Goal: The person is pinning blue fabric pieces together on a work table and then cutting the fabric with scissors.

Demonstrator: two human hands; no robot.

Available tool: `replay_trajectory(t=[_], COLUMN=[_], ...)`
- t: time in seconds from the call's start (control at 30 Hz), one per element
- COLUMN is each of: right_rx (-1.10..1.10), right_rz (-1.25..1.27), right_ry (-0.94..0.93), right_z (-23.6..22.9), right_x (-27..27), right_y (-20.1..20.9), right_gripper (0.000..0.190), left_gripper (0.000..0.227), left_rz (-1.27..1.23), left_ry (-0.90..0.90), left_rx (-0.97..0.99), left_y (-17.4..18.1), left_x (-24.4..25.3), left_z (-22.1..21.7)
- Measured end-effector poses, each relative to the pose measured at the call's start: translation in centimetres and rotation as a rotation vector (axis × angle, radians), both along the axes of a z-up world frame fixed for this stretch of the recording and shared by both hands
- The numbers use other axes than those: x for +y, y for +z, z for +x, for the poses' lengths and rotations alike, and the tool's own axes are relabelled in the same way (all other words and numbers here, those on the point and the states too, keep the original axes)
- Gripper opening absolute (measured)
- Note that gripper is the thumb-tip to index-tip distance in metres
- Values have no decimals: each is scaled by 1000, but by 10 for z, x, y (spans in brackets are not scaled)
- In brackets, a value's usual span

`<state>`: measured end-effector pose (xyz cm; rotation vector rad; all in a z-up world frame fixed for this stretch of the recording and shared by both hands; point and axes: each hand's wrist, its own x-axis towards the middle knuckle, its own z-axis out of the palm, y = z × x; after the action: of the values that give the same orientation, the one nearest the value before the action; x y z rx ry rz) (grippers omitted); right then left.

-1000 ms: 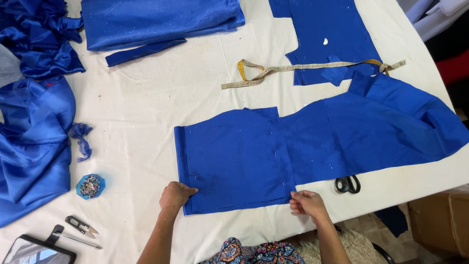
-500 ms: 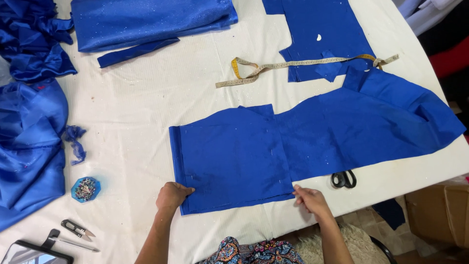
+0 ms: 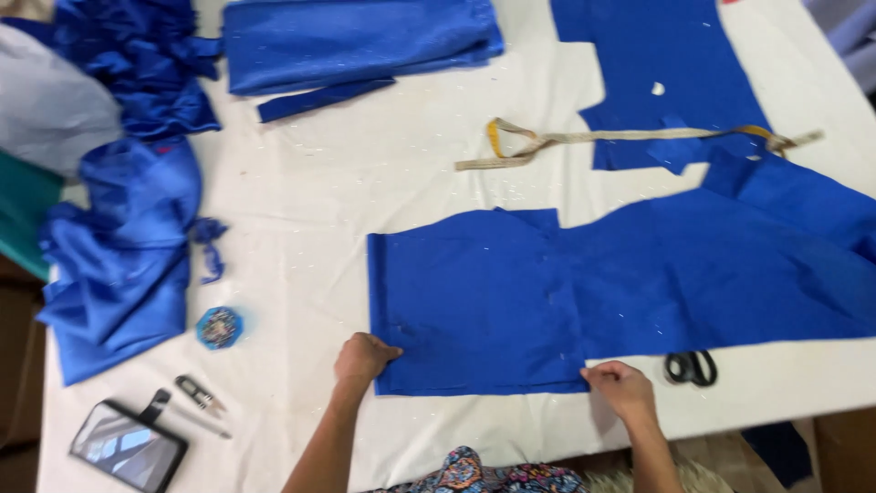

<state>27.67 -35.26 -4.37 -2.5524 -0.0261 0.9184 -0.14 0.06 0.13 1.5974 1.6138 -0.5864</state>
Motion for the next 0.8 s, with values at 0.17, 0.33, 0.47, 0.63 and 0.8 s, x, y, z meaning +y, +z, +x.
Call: replay_trajectory(t=[0.17, 0.33, 0.47, 0.63, 0.8], right_rx=[-123, -201, -131, -106, -122], right_rz=[75, 11, 18, 45, 110], right_ry=[21, 160, 123, 102, 77], right_z=[5, 51, 54, 67, 72], right_x=[47, 67, 92, 97, 103], right_y=[45, -16, -8, -21, -18], right_gripper=[34, 48, 56, 49, 47], left_gripper=[27, 37, 33, 31, 26], left_rz=[-27, 29, 33, 68, 126], left_ry=[-28, -5, -62, -54, -3], left_rx=[-35, -95, -101, -98, -125], left_y=[19, 27, 9, -1, 4], left_x=[-5, -11, -6, 3, 13], left_z=[4, 1, -3, -6, -1])
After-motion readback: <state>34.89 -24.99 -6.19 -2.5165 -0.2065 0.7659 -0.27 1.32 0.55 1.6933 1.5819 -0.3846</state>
